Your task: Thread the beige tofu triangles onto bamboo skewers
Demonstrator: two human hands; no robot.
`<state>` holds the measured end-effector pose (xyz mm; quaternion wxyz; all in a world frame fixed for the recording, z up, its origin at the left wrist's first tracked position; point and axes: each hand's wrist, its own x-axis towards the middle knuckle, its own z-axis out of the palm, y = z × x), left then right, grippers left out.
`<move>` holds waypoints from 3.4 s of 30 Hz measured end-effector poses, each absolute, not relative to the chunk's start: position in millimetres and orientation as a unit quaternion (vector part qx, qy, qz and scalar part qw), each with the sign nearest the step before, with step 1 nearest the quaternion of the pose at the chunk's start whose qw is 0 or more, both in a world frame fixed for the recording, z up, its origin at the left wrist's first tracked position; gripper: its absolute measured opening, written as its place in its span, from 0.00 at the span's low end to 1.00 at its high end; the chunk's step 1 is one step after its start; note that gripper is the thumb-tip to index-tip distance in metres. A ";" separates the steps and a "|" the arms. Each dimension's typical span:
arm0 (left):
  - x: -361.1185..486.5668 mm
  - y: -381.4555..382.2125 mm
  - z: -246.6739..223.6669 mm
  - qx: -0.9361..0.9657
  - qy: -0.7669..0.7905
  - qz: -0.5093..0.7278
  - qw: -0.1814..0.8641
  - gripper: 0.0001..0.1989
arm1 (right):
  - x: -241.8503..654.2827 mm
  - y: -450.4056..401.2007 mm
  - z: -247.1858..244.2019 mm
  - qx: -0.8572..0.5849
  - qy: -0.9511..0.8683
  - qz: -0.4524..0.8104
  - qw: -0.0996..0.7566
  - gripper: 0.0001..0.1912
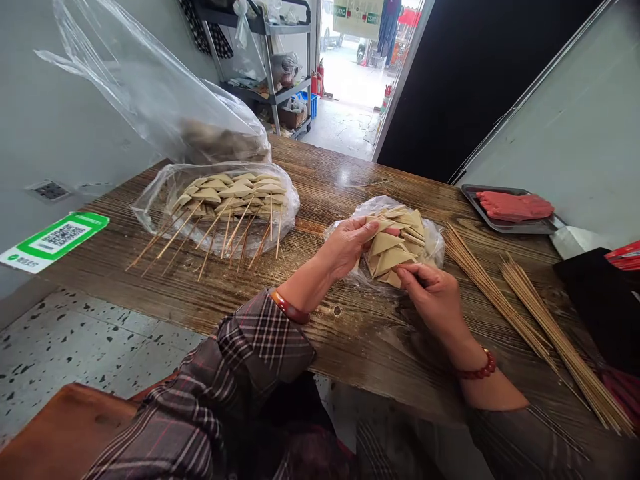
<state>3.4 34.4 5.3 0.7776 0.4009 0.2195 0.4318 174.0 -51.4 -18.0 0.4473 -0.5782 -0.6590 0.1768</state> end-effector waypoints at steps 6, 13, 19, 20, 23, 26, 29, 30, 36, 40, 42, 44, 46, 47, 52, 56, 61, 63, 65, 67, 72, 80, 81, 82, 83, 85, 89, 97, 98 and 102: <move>5.4 33.6 3.2 0.401 0.216 0.425 0.782 0.15 | 174.2 -48.9 -17.1 -0.580 -0.659 0.189 0.441 0.13; 5.9 34.0 -1.8 0.410 0.206 0.425 0.780 0.16 | 176.4 -46.8 -20.3 -0.577 -0.661 0.202 0.435 0.13; 6.4 34.3 -2.2 0.413 0.217 0.430 0.773 0.17 | 174.4 -46.0 -19.0 -0.576 -0.664 0.196 0.435 0.15; 6.6 34.4 -2.5 0.414 0.218 0.429 0.773 0.17 | 174.0 -45.8 -19.1 -0.577 -0.663 0.195 0.436 0.15; 7.6 34.7 -3.6 0.412 0.216 0.430 0.774 0.18 | 173.1 -45.2 -20.2 -0.577 -0.660 0.193 0.441 0.14; 8.9 34.7 -5.1 0.411 0.209 0.431 0.776 0.18 | 172.1 -44.7 -20.3 -0.575 -0.660 0.193 0.443 0.15; 9.5 34.8 -6.7 0.415 0.209 0.424 0.777 0.19 | 170.9 -44.5 -18.4 -0.572 -0.660 0.194 0.447 0.16; 9.4 34.9 -7.1 0.416 0.209 0.421 0.778 0.19 | 170.6 -44.6 -17.8 -0.572 -0.659 0.195 0.448 0.16; 4.4 37.2 -4.8 0.393 0.215 0.418 0.790 0.15 | 173.0 -45.3 -20.2 -0.565 -0.655 0.246 0.438 0.13; 2.7 39.0 0.8 0.347 0.255 0.437 0.790 0.11 | 175.6 -45.9 -23.9 -0.570 -0.657 0.224 0.440 0.12; 3.4 39.4 4.0 0.328 0.266 0.441 0.792 0.12 | 176.9 -46.1 -24.4 -0.571 -0.663 0.196 0.444 0.11; 4.3 39.7 6.7 0.309 0.273 0.443 0.796 0.13 | 178.7 -46.0 -24.4 -0.572 -0.657 0.187 0.453 0.10; 4.4 40.3 8.4 0.293 0.279 0.441 0.801 0.15 | 180.9 -45.1 -24.4 -0.581 -0.624 0.224 0.471 0.11; 4.0 40.7 8.8 0.288 0.283 0.441 0.802 0.17 | 181.9 -44.4 -24.3 -0.583 -0.597 0.262 0.485 0.12; -0.1 42.9 8.7 0.288 0.296 0.455 0.789 0.19 | 184.2 -39.8 -21.5 -0.505 -0.452 0.463 0.571 0.14; -1.0 42.8 8.7 0.296 0.301 0.464 0.779 0.17 | 183.4 -39.7 -16.9 -0.488 -0.406 0.507 0.583 0.14; 0.6 41.7 9.0 0.292 0.318 0.470 0.770 0.16 | 185.2 -40.9 -16.9 -0.492 -0.417 0.495 0.582 0.14; 1.7 41.1 8.5 0.297 0.320 0.468 0.768 0.14 | 186.5 -40.1 -19.2 -0.496 -0.423 0.490 0.578 0.14; 3.2 40.1 7.3 0.314 0.320 0.464 0.764 0.12 | 187.2 -39.0 -22.1 -0.499 -0.431 0.488 0.572 0.14; 5.0 38.4 5.0 0.339 0.309 0.456 0.763 0.10 | 186.7 -38.0 -24.9 -0.497 -0.445 0.485 0.565 0.14; 9.1 34.3 -2.9 0.368 0.252 0.436 0.782 0.17 | 182.3 -37.2 -28.9 -0.502 -0.475 0.471 0.549 0.13; 14.1 33.3 -7.1 0.328 0.218 0.455 0.799 0.25 | 174.5 -39.5 -25.8 -0.509 -0.494 0.456 0.537 0.11; 14.2 33.5 -7.2 0.325 0.219 0.456 0.799 0.25 | 174.4 -40.0 -25.2 -0.509 -0.497 0.455 0.535 0.11; 14.2 33.8 -7.2 0.324 0.220 0.458 0.798 0.24 | 174.5 -40.5 -24.5 -0.510 -0.499 0.455 0.532 0.11; 14.0 34.0 -7.2 0.324 0.222 0.460 0.797 0.23 | 174.7 -41.0 -23.9 -0.510 -0.501 0.458 0.529 0.11; 13.0 34.5 -6.5 0.325 0.228 0.464 0.792 0.22 | 175.3 -42.1 -22.4 -0.509 -0.503 0.467 0.519 0.12; 10.5 35.1 -3.2 0.326 0.239 0.475 0.781 0.20 | 174.8 -44.0 -19.1 -0.511 -0.507 0.486 0.496 0.14; 10.1 34.7 1.4 0.343 0.310 0.487 0.741 0.13 | 176.0 -45.8 -20.1 -0.556 -0.529 0.366 0.527 0.13; 10.3 34.6 1.8 0.339 0.318 0.487 0.739 0.12 | 176.9 -45.9 -20.5 -0.565 -0.539 0.337 0.525 0.13; 11.2 33.1 4.0 0.344 0.308 0.468 0.753 0.06 | 178.4 -46.6 -19.9 -0.582 -0.567 0.270 0.516 0.12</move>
